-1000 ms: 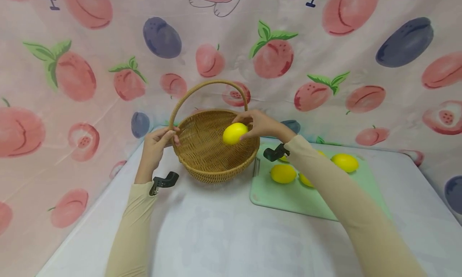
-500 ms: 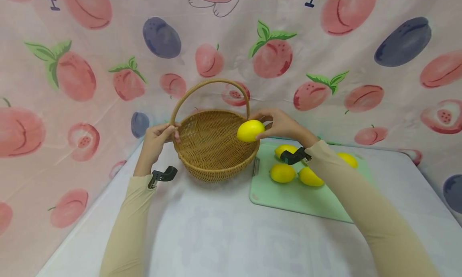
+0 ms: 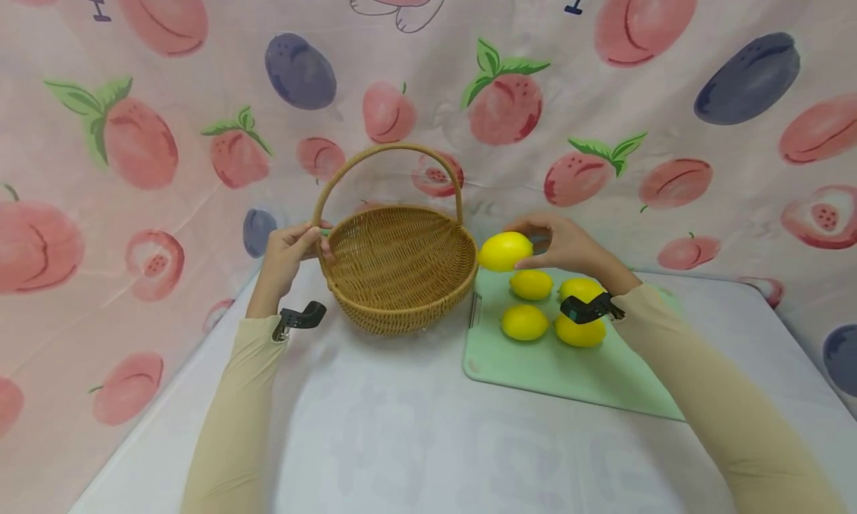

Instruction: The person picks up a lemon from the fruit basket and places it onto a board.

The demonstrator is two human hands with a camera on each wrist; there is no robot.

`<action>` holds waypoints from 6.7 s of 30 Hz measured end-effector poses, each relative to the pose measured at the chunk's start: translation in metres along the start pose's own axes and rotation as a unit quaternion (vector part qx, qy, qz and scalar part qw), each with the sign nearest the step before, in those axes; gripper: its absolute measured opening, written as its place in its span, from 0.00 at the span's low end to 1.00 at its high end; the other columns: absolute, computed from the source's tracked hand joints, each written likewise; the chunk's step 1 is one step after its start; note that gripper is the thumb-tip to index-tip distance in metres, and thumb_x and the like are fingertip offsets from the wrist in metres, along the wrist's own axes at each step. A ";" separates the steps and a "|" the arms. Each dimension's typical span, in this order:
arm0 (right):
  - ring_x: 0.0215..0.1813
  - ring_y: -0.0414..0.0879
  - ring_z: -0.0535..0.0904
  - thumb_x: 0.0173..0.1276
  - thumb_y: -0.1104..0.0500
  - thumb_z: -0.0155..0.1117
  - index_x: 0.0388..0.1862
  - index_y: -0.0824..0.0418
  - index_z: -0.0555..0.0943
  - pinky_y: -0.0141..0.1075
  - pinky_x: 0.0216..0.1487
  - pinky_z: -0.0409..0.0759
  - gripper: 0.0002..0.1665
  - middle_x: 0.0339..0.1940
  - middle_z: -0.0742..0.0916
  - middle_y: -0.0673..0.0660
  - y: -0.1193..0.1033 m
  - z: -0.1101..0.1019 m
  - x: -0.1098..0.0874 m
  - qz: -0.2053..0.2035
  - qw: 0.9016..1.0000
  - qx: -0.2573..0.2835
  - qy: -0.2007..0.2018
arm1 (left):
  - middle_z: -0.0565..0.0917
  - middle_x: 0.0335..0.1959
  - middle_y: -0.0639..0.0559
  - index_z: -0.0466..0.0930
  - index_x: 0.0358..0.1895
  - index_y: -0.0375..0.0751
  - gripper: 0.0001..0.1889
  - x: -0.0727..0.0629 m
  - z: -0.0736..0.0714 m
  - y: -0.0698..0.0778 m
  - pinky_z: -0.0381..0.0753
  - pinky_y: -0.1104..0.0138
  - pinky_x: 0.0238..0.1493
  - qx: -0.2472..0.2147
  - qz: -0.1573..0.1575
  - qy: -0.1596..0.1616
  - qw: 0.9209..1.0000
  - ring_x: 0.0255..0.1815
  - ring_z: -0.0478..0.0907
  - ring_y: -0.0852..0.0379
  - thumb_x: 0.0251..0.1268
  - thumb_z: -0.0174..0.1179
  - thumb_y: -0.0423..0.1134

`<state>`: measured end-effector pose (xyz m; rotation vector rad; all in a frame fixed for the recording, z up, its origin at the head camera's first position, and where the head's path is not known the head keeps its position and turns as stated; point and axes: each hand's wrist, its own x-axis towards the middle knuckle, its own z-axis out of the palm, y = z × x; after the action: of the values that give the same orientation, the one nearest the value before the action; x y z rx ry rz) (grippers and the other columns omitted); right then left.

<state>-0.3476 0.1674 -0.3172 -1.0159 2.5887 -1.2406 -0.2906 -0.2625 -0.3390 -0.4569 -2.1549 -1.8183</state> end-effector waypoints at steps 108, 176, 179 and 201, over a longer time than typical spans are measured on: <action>0.48 0.10 0.61 0.59 0.54 0.69 0.65 0.66 0.66 0.11 0.45 0.67 0.39 0.50 0.66 0.23 0.147 -0.018 -0.209 0.187 0.980 -0.038 0.054 | 0.87 0.29 0.62 0.82 0.47 0.40 0.11 -0.007 -0.004 -0.027 0.83 0.74 0.40 -0.019 0.022 0.039 0.999 0.32 0.85 0.66 0.70 0.51 0.34; 0.51 0.14 0.65 0.62 0.58 0.67 0.64 0.67 0.66 0.11 0.46 0.69 0.34 0.53 0.69 0.25 0.141 -0.024 -0.207 0.145 0.987 -0.017 0.073 | 0.87 0.33 0.58 0.82 0.45 0.48 0.09 0.002 0.001 -0.015 0.83 0.73 0.43 -0.034 0.043 0.056 0.997 0.34 0.85 0.62 0.69 0.54 0.36; 0.52 0.15 0.68 0.63 0.61 0.65 0.63 0.68 0.66 0.12 0.47 0.71 0.32 0.54 0.72 0.28 0.141 -0.028 -0.206 0.125 0.989 -0.003 0.072 | 0.87 0.32 0.61 0.82 0.44 0.49 0.09 0.005 -0.001 -0.013 0.83 0.73 0.42 -0.043 0.051 0.059 0.996 0.34 0.85 0.62 0.69 0.53 0.35; 0.53 0.21 0.74 0.64 0.69 0.61 0.66 0.68 0.64 0.18 0.44 0.78 0.31 0.54 0.76 0.30 0.100 -0.069 -0.171 0.087 0.992 0.009 0.087 | 0.87 0.34 0.59 0.82 0.46 0.35 0.10 0.027 0.006 0.048 0.80 0.73 0.48 -0.067 0.112 0.115 0.985 0.38 0.84 0.63 0.67 0.55 0.34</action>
<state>-0.2920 0.3611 -0.3763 -0.6896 2.7188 -1.3605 -0.2953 -0.2478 -0.2854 -0.4725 -1.7619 -1.7981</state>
